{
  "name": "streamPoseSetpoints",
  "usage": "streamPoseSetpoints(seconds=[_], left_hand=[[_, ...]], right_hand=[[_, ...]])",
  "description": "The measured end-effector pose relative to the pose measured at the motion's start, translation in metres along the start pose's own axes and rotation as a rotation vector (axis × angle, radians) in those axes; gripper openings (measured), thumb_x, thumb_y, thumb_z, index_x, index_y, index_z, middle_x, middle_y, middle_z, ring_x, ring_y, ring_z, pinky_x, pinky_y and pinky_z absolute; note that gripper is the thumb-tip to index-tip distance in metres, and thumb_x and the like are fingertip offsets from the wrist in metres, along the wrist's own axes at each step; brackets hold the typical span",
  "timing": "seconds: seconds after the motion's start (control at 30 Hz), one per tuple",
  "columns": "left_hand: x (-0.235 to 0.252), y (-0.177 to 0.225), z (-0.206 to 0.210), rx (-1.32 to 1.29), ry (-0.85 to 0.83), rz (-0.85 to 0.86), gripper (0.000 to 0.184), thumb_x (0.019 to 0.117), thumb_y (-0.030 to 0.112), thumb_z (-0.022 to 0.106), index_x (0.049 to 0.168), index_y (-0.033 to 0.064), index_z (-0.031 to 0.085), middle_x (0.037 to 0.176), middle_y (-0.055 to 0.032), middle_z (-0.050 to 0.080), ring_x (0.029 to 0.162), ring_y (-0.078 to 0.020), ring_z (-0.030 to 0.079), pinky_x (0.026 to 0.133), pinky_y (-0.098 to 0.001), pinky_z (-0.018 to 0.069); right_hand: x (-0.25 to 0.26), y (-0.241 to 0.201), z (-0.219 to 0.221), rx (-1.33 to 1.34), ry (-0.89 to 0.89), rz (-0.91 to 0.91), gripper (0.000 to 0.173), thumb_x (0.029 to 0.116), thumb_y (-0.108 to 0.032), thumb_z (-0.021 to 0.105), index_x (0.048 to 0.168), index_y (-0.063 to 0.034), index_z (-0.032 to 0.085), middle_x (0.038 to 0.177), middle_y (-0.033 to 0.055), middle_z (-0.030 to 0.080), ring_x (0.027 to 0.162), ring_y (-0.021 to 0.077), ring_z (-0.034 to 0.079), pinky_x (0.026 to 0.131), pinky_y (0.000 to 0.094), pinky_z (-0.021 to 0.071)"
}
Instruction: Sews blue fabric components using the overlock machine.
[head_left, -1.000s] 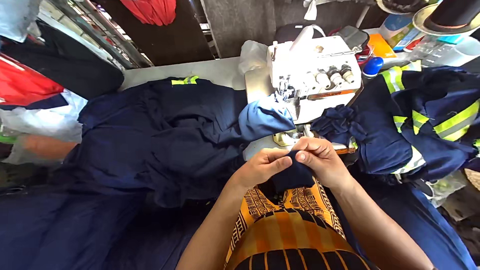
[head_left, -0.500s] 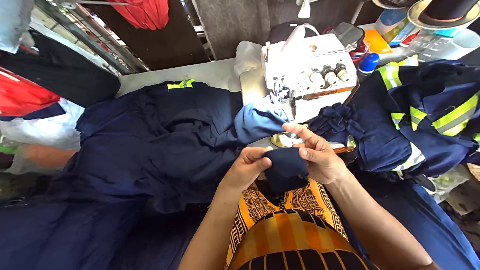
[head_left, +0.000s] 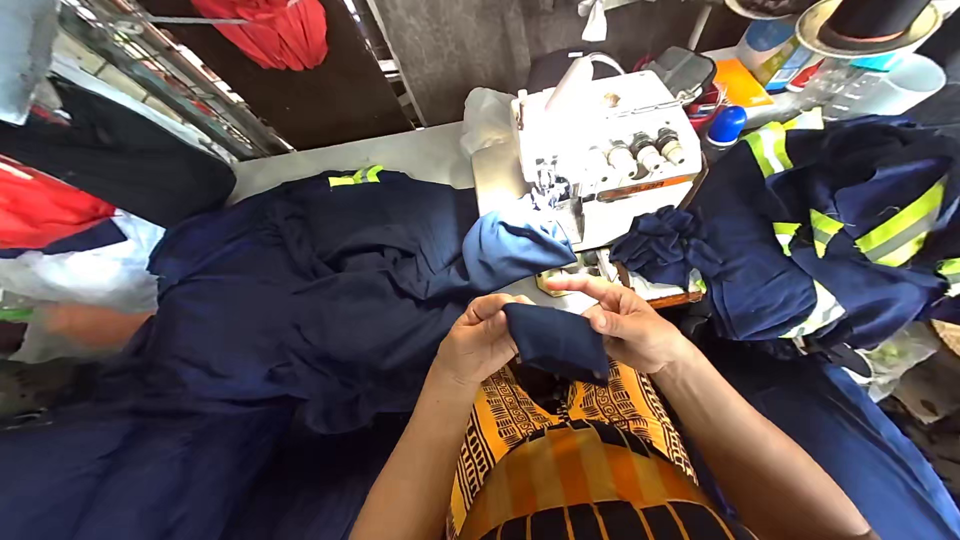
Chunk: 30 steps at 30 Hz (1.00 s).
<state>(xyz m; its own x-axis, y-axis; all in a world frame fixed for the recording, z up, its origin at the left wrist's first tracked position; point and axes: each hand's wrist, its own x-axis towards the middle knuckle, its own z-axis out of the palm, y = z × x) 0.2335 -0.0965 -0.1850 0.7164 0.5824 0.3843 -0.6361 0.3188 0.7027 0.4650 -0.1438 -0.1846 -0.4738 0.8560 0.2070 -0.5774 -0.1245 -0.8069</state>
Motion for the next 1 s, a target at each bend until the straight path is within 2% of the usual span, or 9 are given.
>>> streamPoseSetpoints(seconds=[0.17,0.33,0.4,0.57,0.67,0.77,0.87,0.93,1.0], left_hand=[[-0.008,-0.004,0.002,-0.036,0.076,-0.115,0.021,0.1027,0.027,0.059,0.108,0.014,0.075,0.09,0.0029,0.075,0.071,-0.0017,0.068,0.061,-0.0181,0.0557],[-0.012,0.012,0.024,0.158,0.569,-0.166,0.02,0.0966,0.018,0.06,0.08,0.0141,0.071,0.067,0.003,0.064,0.053,-0.0003,0.056,0.05,-0.0158,0.0476],[-0.015,0.017,0.03,0.083,0.576,-0.104,0.007,0.0951,0.016,0.067,0.094,0.0121,0.073,0.074,-0.0018,0.068,0.057,-0.0029,0.06,0.054,-0.0172,0.0511],[-0.022,0.024,0.024,0.035,0.258,-0.005,0.051,0.0881,0.022,0.079,0.136,0.0276,0.06,0.118,-0.0052,0.072,0.109,-0.0194,0.07,0.099,-0.0432,0.056],[-0.008,0.019,0.039,0.4,0.293,0.055,0.05,0.0805,0.004,0.082,0.122,0.0223,0.06,0.115,0.0009,0.071,0.107,-0.0128,0.069,0.095,-0.0349,0.0576],[0.012,0.009,0.049,0.845,0.497,0.154,0.033,0.0777,-0.011,0.071,0.104,0.008,0.066,0.098,0.001,0.071,0.091,-0.008,0.069,0.083,-0.0268,0.0597],[0.026,0.013,0.041,1.334,0.52,0.285,0.017,0.0843,0.004,0.07,0.099,0.0112,0.075,0.098,0.0051,0.074,0.103,-0.0065,0.065,0.094,-0.0253,0.0516],[0.037,0.028,0.033,1.516,0.44,0.309,0.006,0.0885,0.017,0.075,0.093,0.016,0.078,0.097,0.0063,0.074,0.113,-0.0097,0.061,0.104,-0.032,0.0425],[0.054,0.049,0.029,1.606,0.344,0.241,0.012,0.0913,0.025,0.074,0.092,0.0146,0.079,0.108,-0.0029,0.066,0.116,-0.0162,0.057,0.1,-0.0352,0.0466]], right_hand=[[-0.005,-0.009,-0.002,0.033,0.051,-0.044,0.045,0.0971,-0.023,0.07,0.141,-0.0201,0.062,0.092,0.0001,0.076,0.08,0.0045,0.072,0.077,0.0238,0.0609],[-0.011,-0.021,0.006,0.026,0.428,0.121,0.023,0.0948,-0.008,0.06,0.117,-0.007,0.066,0.089,0.008,0.074,0.07,0.0106,0.071,0.06,0.0255,0.0597],[-0.016,-0.025,0.006,0.008,0.376,0.092,0.023,0.0924,-0.01,0.067,0.115,-0.0086,0.066,0.085,0.0061,0.074,0.069,0.0099,0.071,0.06,0.0252,0.0596],[-0.024,-0.033,-0.006,-0.255,0.016,-0.054,0.038,0.0836,-0.015,0.082,0.116,-0.0162,0.063,0.109,-0.0023,0.07,0.095,0.0057,0.068,0.082,0.0248,0.0579],[-0.014,-0.026,0.011,-0.646,0.258,-0.226,0.025,0.0778,0.003,0.073,0.091,-0.013,0.059,0.09,-0.0079,0.064,0.083,-0.001,0.063,0.075,0.0177,0.0552],[0.006,-0.007,0.01,-0.792,0.536,-0.451,0.023,0.0793,0.005,0.069,0.084,-0.0128,0.056,0.083,-0.0071,0.064,0.078,-0.0015,0.063,0.072,0.0179,0.0552],[0.02,0.007,-0.003,-0.934,0.665,-0.549,0.012,0.0794,-0.002,0.07,0.086,-0.0081,0.063,0.104,0.0038,0.057,0.095,0.0065,0.06,0.078,0.0208,0.0553],[0.027,0.006,-0.004,-0.915,0.658,-0.583,0.012,0.0808,0.0,0.069,0.085,-0.0084,0.063,0.095,0.0008,0.063,0.09,0.0051,0.063,0.079,0.0223,0.0571],[0.034,0.0,0.0,-0.813,0.635,-0.553,0.016,0.0839,0.002,0.068,0.086,-0.0109,0.059,0.088,-0.0026,0.07,0.084,0.0045,0.069,0.077,0.0252,0.0598]])
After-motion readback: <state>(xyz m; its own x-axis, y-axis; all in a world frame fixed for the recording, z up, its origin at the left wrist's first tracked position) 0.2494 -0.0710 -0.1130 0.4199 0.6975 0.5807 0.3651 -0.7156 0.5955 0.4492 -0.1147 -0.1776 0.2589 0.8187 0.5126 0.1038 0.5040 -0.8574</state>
